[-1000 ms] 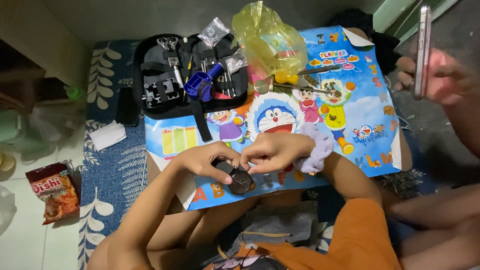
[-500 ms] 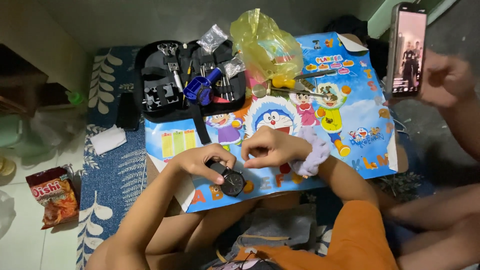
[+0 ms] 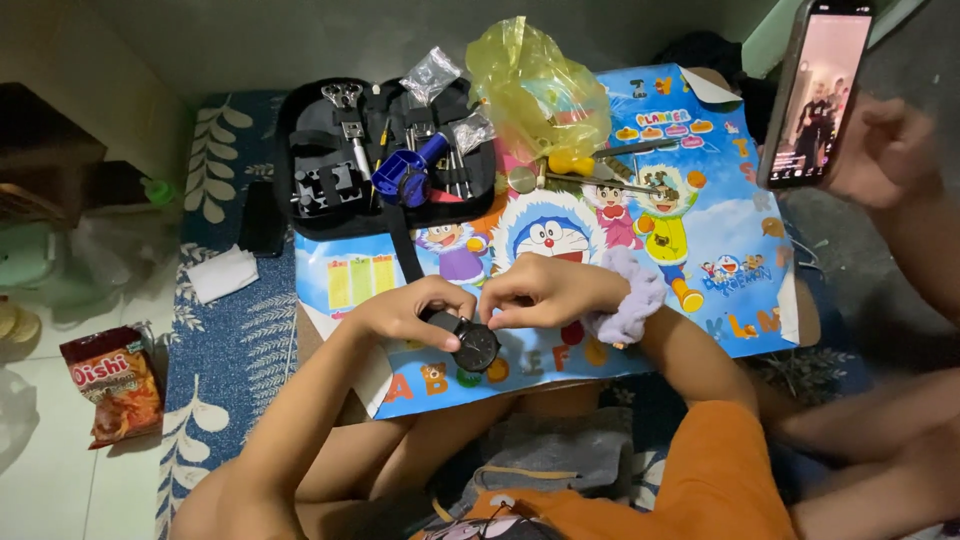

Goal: The person is repairing a wristwatch by manipulating its crown and case back. They use a small tool to adjust the crown and then use a watch case back opener to remove the back cover of the watch.

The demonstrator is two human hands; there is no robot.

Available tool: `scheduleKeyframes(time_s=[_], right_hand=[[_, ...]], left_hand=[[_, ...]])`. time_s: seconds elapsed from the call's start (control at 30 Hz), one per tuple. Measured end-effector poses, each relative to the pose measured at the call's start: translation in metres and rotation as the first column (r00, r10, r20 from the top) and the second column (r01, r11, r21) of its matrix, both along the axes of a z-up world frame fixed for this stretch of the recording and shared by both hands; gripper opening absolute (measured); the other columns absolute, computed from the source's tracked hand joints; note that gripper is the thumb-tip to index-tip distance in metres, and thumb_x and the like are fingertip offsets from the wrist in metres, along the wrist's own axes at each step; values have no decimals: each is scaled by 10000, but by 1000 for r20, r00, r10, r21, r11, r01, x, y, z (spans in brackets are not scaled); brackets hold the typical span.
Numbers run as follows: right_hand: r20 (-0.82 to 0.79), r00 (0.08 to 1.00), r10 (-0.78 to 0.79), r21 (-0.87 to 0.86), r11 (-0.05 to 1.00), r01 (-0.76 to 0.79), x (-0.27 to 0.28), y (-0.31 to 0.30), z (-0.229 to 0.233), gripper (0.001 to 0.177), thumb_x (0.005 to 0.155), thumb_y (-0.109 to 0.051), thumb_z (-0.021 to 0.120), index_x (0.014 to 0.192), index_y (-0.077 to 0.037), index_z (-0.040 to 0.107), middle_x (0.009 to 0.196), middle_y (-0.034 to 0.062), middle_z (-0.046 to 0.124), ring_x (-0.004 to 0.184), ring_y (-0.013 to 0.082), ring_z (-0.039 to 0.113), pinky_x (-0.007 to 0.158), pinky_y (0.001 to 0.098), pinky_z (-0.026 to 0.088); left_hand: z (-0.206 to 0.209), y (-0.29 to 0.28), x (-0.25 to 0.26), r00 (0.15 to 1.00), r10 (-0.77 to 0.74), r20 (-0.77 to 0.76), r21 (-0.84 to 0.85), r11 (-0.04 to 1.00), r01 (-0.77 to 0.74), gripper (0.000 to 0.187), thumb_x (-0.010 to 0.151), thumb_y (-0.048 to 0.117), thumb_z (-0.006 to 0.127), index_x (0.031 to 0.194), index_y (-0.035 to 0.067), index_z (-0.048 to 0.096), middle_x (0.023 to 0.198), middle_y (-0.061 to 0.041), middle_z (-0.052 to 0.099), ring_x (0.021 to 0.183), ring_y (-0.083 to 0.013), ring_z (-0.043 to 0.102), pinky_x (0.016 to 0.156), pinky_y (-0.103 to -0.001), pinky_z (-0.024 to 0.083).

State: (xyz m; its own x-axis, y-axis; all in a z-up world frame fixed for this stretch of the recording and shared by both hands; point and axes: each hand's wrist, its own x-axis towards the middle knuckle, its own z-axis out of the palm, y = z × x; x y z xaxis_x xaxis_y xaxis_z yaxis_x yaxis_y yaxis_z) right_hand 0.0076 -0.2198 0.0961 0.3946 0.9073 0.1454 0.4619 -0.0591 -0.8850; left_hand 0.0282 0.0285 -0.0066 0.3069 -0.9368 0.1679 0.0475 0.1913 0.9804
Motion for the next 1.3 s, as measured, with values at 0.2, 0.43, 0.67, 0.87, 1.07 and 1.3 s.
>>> scheduleKeyframes(time_s=[0.2, 0.43, 0.67, 0.87, 1.07, 1.3], right_hand=[[-23, 999, 30, -7, 1000, -31, 4, -4, -6, 54, 960, -36, 652, 959, -59, 700, 450, -15, 482, 407, 113, 423, 462, 244, 365], [-53, 978, -200, 103, 973, 205, 10, -8, -19, 161, 898, 65, 630, 978, -63, 684, 483, -13, 520, 468, 110, 442, 502, 248, 393], [757, 341, -558, 219, 708, 672, 70, -39, -67, 246, 924, -166, 705, 1150, -94, 639, 674, 58, 628, 639, 276, 650, 639, 380, 519], [849, 350, -396, -116, 506, 855, 91, -59, -94, 386, 1009, -409, 574, 1213, -86, 520, 1124, 138, 429, 1091, 359, 433, 914, 461, 315], [884, 290, -367, -72, 507, 859, 87, -54, -97, 374, 1029, -384, 543, 1249, -81, 556, 1135, 191, 512, 1127, 387, 474, 940, 488, 317], [870, 278, -407, -10, 550, 835, 91, -56, -109, 247, 1011, -335, 570, 1141, -125, 585, 979, 112, 485, 1017, 326, 471, 910, 458, 337]], left_hand=[[-4, -2, -2, 1000, 24, 4, 2, 1000, -24, 250, 890, 245, 805, 819, 40, 680, 542, -11, 607, 479, -50, 500, 494, -194, 389], [-16, 0, -4, 952, 301, -45, -27, 953, -303, 250, 835, 253, 816, 869, 40, 691, 591, -30, 605, 524, -83, 519, 514, -227, 400], [17, -22, -19, 652, 729, -211, -42, 659, -751, 238, 933, 261, 730, 1104, 120, 644, 731, -26, 624, 636, -118, 616, 608, -208, 449], [17, -25, -19, 589, 754, -290, -84, 593, -801, 427, 921, 39, 727, 1282, 100, 507, 1074, -95, 701, 904, -165, 696, 842, -279, 532], [2, -24, -9, 595, 760, -262, -100, 592, -799, 407, 932, 141, 737, 1248, 67, 491, 887, -129, 666, 746, -166, 642, 704, -290, 483], [-16, -27, 2, 543, 757, -364, -143, 530, -836, 385, 951, 190, 717, 1227, 28, 504, 967, -251, 675, 788, -235, 685, 696, -270, 532]])
